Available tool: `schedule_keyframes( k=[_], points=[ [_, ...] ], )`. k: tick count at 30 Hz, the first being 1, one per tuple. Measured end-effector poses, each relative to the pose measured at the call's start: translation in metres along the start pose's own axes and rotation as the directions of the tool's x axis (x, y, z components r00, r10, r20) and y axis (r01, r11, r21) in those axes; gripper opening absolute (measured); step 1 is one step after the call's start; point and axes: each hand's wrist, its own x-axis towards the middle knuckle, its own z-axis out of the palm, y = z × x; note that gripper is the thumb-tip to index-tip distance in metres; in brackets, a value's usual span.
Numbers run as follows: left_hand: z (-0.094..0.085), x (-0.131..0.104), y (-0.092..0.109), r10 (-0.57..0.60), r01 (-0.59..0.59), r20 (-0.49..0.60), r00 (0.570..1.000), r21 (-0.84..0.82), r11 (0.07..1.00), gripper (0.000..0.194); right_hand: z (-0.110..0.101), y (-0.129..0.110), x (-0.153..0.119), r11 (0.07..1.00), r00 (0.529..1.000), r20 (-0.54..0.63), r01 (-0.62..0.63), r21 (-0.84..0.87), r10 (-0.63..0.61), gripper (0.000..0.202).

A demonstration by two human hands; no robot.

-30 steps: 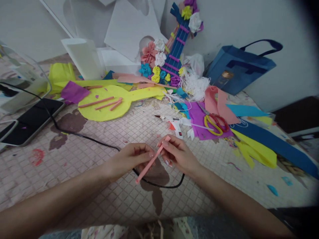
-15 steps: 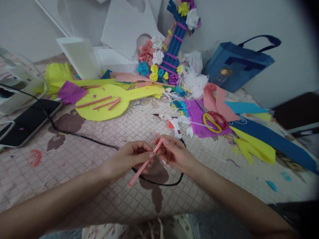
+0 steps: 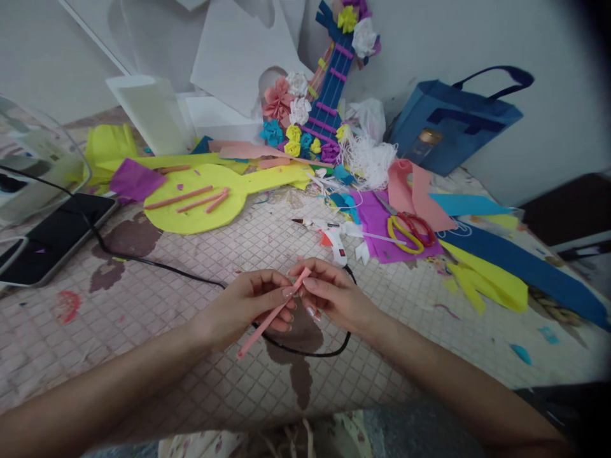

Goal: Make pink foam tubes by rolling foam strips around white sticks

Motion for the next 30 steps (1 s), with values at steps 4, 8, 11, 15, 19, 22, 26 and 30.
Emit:
schedule_keyframes(
  k=[4, 8, 11, 15, 19, 22, 26, 30],
  points=[
    [-0.0013, -0.0001, -0.0018, 0.013, -0.012, 0.017, 1.0, -0.022, 1.0, 0.019, -0.0017, 0.0007, 0.0011, 1.0, 1.0, -0.023, -0.013, -0.002, 0.013, 0.014],
    [-0.0002, -0.0009, -0.0024, 0.025, -0.025, 0.005, 1.0, -0.006, 1.0, 0.022, -0.0013, 0.0008, 0.0011, 0.999, 1.0, -0.016, 0.003, -0.037, -0.003, 0.01],
    [0.0029, -0.0027, -0.0001, 0.039, -0.039, 0.003, 0.999, 0.012, 0.999, 0.024, -0.0004, 0.0005, 0.0008, 0.997, 0.999, -0.024, 0.026, -0.079, -0.028, 0.01],
    [0.0052, -0.0039, 0.0022, 0.057, -0.057, 0.002, 0.998, 0.006, 0.998, 0.026, -0.0006, 0.001, 0.0007, 0.995, 0.997, -0.069, 0.019, -0.099, -0.025, 0.012],
    [0.0039, -0.0031, 0.0006, 0.073, -0.072, 0.016, 0.997, -0.005, 0.997, 0.025, -0.0022, 0.0024, 0.001, 0.996, 0.997, -0.072, 0.026, -0.088, -0.033, 0.015],
    [0.0029, -0.0028, -0.0012, 0.073, -0.074, 0.022, 0.997, 0.006, 0.997, 0.026, -0.0028, 0.0024, 0.0012, 0.995, 0.998, -0.052, 0.03, -0.097, -0.035, 0.013],
    [0.0021, -0.0031, -0.003, 0.062, -0.062, 0.041, 0.997, 0.003, 0.998, 0.024, -0.0029, 0.0017, 0.0011, 0.993, 0.998, -0.048, 0.044, -0.109, -0.049, 0.007],
    [0.0019, -0.0028, -0.0037, 0.093, -0.093, 0.056, 0.994, -0.002, 0.996, 0.022, -0.003, 0.0018, 0.0011, 0.992, 0.997, -0.061, 0.045, -0.115, -0.052, 0.006]
  ],
)
